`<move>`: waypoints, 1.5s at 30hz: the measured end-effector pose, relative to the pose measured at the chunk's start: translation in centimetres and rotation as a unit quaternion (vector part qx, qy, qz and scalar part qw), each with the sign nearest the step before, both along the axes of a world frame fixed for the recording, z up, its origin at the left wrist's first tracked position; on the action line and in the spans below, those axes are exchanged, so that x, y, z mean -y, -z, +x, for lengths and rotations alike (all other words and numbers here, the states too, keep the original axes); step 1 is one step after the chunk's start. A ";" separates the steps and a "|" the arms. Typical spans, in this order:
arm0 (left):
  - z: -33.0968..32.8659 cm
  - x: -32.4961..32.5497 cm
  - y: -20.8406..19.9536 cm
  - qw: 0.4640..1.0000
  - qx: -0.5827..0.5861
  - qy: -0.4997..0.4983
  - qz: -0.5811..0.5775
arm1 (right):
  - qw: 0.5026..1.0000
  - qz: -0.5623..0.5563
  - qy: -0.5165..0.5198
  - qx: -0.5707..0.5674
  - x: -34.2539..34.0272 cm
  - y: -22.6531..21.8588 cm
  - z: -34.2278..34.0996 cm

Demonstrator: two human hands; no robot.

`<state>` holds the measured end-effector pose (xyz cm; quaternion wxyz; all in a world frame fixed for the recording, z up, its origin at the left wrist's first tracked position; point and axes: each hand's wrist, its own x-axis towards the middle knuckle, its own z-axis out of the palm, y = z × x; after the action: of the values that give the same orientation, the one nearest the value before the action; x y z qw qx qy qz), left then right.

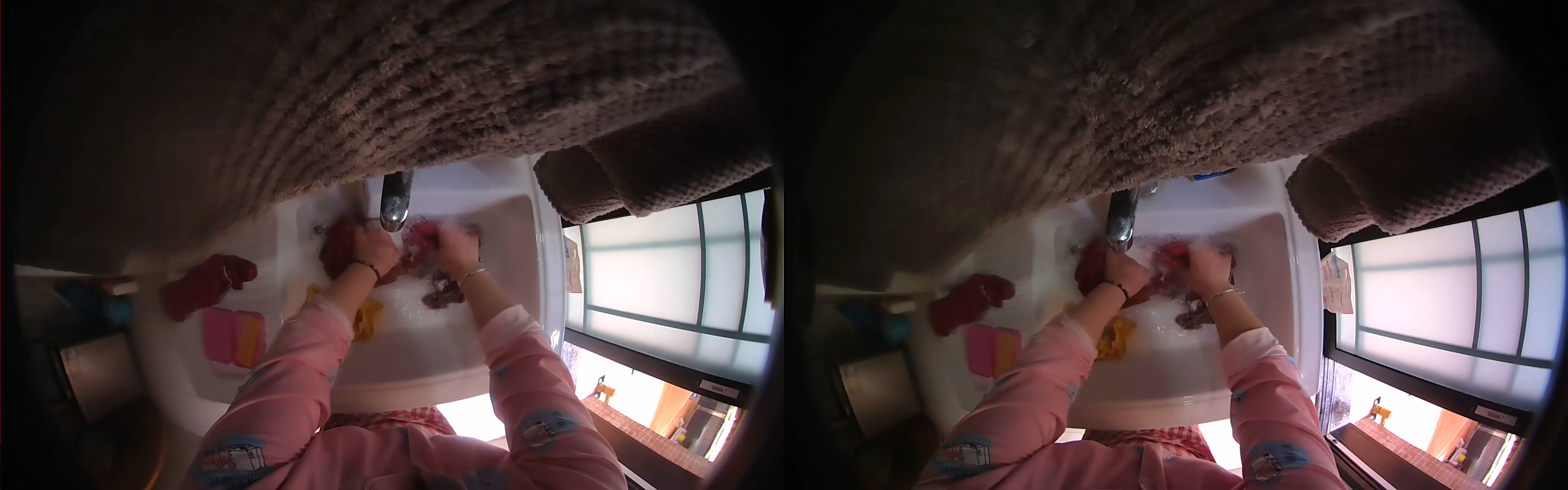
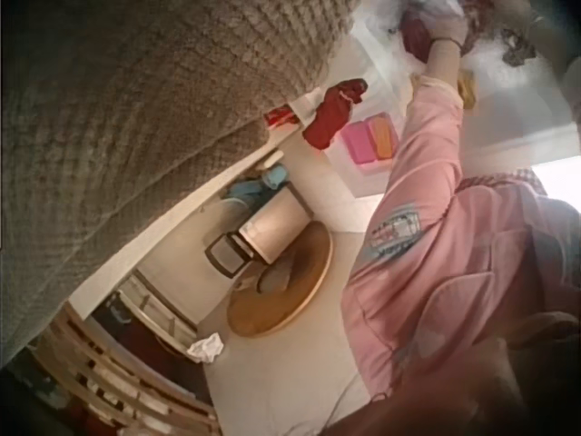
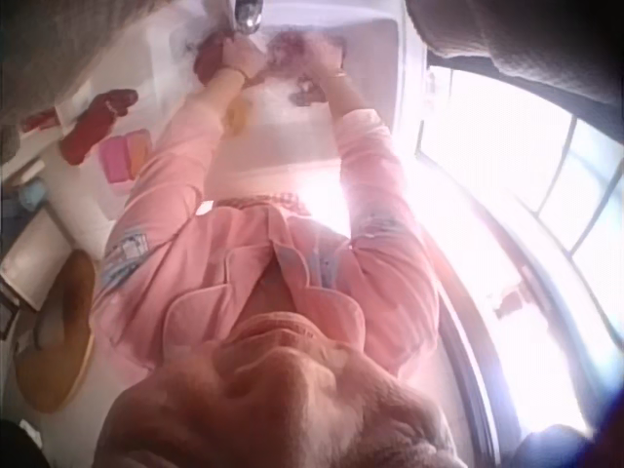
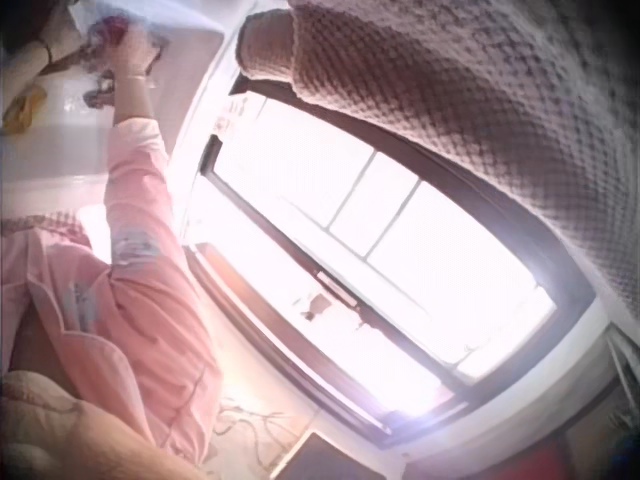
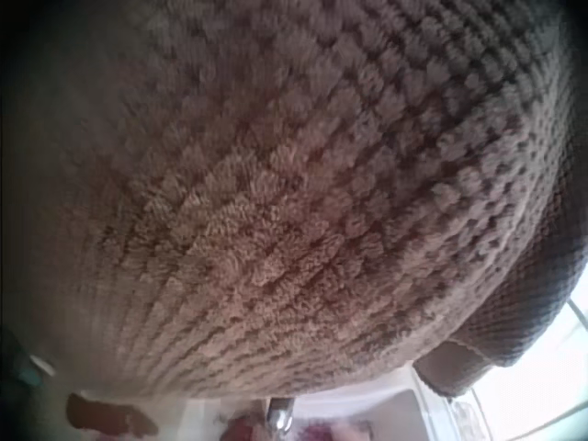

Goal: The person washes red and yellow pieces of cloth in a sink by hand, scrubbing them together in soapy water and wringing them out one at a time.

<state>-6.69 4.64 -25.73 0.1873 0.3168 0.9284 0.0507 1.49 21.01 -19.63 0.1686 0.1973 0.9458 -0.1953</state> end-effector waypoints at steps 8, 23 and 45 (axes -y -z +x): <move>-1.6 8.2 -1.0 0.922 0.084 -0.285 0.249 | 0.969 -0.073 0.224 -0.079 -3.7 3.7 7.5; 11.8 5.7 -8.0 0.967 -0.104 0.136 0.187 | 0.930 0.017 -0.329 -0.162 3.2 -2.2 12.6; -0.6 10.7 -3.2 0.913 0.086 -0.207 0.341 | 0.941 -0.139 0.255 -0.176 -5.2 0.3 6.5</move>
<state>-7.25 -6.08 -22.53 0.1322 0.1564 0.8799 0.4287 8.00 26.17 -19.96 -0.0299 0.3688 0.8417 -0.3932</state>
